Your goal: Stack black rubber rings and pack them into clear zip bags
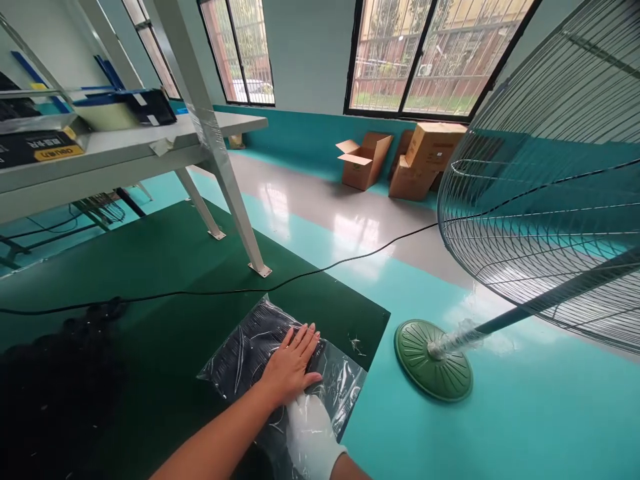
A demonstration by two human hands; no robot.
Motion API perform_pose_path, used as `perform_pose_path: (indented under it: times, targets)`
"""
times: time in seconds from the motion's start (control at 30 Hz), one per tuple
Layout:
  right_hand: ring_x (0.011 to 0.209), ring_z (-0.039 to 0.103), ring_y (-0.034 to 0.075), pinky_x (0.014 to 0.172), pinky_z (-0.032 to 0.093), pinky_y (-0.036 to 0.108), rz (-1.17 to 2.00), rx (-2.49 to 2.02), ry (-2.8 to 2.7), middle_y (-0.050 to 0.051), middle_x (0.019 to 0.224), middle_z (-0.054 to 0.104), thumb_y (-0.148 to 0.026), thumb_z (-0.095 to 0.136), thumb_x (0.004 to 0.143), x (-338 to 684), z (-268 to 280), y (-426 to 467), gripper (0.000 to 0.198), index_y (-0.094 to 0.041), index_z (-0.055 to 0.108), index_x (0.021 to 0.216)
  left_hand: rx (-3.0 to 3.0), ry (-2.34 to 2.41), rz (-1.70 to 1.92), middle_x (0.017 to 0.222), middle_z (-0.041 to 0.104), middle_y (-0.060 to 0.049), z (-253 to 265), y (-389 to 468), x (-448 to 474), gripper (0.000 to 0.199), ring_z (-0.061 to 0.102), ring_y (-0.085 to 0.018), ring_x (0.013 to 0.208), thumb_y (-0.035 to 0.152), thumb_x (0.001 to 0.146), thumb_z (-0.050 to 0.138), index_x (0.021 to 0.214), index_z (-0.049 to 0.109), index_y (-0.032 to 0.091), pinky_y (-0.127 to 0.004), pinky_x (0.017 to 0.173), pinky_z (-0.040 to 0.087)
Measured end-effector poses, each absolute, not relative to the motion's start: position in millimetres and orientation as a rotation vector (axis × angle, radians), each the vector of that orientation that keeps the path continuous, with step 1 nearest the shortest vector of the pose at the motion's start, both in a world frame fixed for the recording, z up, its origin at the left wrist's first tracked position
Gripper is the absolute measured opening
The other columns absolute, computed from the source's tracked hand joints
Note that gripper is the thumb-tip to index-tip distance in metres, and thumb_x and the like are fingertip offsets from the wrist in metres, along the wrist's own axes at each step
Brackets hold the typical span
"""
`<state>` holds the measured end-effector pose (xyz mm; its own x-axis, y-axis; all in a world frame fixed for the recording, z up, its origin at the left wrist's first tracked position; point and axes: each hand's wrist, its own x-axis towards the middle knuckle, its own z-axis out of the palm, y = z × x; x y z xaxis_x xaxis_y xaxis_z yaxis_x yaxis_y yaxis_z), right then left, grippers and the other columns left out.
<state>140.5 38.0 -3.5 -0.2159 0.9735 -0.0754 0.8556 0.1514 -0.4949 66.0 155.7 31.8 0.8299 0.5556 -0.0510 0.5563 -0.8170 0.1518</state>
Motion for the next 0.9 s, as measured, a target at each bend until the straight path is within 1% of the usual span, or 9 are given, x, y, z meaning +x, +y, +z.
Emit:
perform_pose_path:
  times: [0.13,0.23,0.3,0.37,0.43,0.47,0.57,0.7,0.9]
  targets:
    - [0.093,0.055,0.018,0.079,0.046,0.036,0.61,-1.697,-2.211,0.006,0.11,0.055,-0.028,0.05,0.084,152.8,1.5,27.8,0.03,-0.021,0.05,0.113,2.807,0.849,0.025,0.146,0.021,-0.006,46.4,154.6,70.9,0.073,0.017,-0.023,0.134,0.061,0.081,0.031,0.14,0.013,0.022,-0.044,0.107,0.015]
    - [0.087,0.055,0.018,0.076,0.044,0.031,0.478,-1.641,-2.163,0.004,0.104,0.06,-0.014,0.045,0.081,172.2,7.1,17.0,0.031,-0.025,0.054,0.108,2.645,1.124,0.214,0.14,0.035,-0.006,72.7,137.6,52.2,0.061,0.031,-0.023,0.128,0.055,0.083,0.034,0.135,0.029,0.023,-0.04,0.103,0.025]
    - [0.084,0.055,0.016,0.074,0.042,0.029,0.386,-1.634,-2.099,0.003,0.099,0.062,-0.01,0.04,0.081,185.0,10.5,13.7,0.031,-0.025,0.056,0.103,2.305,1.6,0.318,0.123,0.054,-0.008,85.8,112.6,24.4,0.047,0.049,-0.023,0.111,0.05,0.086,0.029,0.119,0.049,0.022,-0.035,0.09,0.038]
    - [0.083,0.054,0.015,0.072,0.04,0.027,0.361,-1.619,-2.097,0.003,0.093,0.062,-0.007,0.038,0.081,193.2,11.7,14.6,0.032,-0.025,0.058,0.098,1.76,1.98,0.174,0.086,0.065,-0.006,86.3,78.6,-4.0,0.047,0.06,-0.022,0.078,0.053,0.085,0.024,0.086,0.06,0.022,-0.033,0.065,0.044]
    - [0.079,0.053,0.015,0.07,0.039,0.027,0.378,-1.609,-2.118,0.002,0.087,0.062,-0.006,0.037,0.081,195.6,10.1,17.8,0.031,-0.024,0.06,0.092,1.224,1.952,0.052,0.061,0.06,-0.004,73.1,42.5,-19.1,0.049,0.058,-0.019,0.057,0.062,0.079,0.031,0.069,0.054,0.02,-0.029,0.052,0.041]
    - [0.077,0.053,0.015,0.07,0.038,0.027,0.4,-1.617,-2.124,0.002,0.085,0.061,-0.006,0.038,0.081,195.1,8.7,19.5,0.03,-0.024,0.06,0.09,0.962,1.869,0.081,0.056,0.058,-0.002,62.9,26.3,-19.4,0.049,0.056,-0.017,0.052,0.066,0.074,0.036,0.069,0.053,0.02,-0.027,0.05,0.039]
    - [0.078,0.052,0.016,0.071,0.039,0.029,0.469,-1.68,-2.15,0.003,0.087,0.06,-0.007,0.041,0.078,190.1,6.0,24.3,0.028,-0.023,0.061,0.088,0.459,1.506,0.309,0.06,0.056,0.002,30.3,-7.6,1.5,0.054,0.056,-0.013,0.054,0.07,0.062,0.05,0.079,0.051,0.019,-0.024,0.052,0.04]
    - [0.091,0.052,0.02,0.078,0.04,0.033,0.503,-1.848,-2.182,0.006,0.101,0.057,-0.006,0.043,0.072,178.7,12.4,31.6,0.034,-0.023,0.06,0.096,0.413,1.296,0.479,0.055,0.047,0.008,4.3,-21.4,27.2,0.054,0.047,-0.007,0.05,0.064,0.046,0.068,0.063,0.043,0.019,-0.02,0.054,0.038]
    - [0.104,0.051,0.023,0.088,0.041,0.035,0.543,-1.926,-2.148,0.011,0.113,0.052,-0.012,0.047,0.073,170.7,20.3,37.3,0.035,-0.018,0.055,0.106,0.463,1.243,0.52,0.049,0.035,0.01,-0.8,-23.6,14.0,0.059,0.033,-0.004,0.047,0.067,0.044,0.066,0.055,0.032,0.02,-0.019,0.049,0.031]
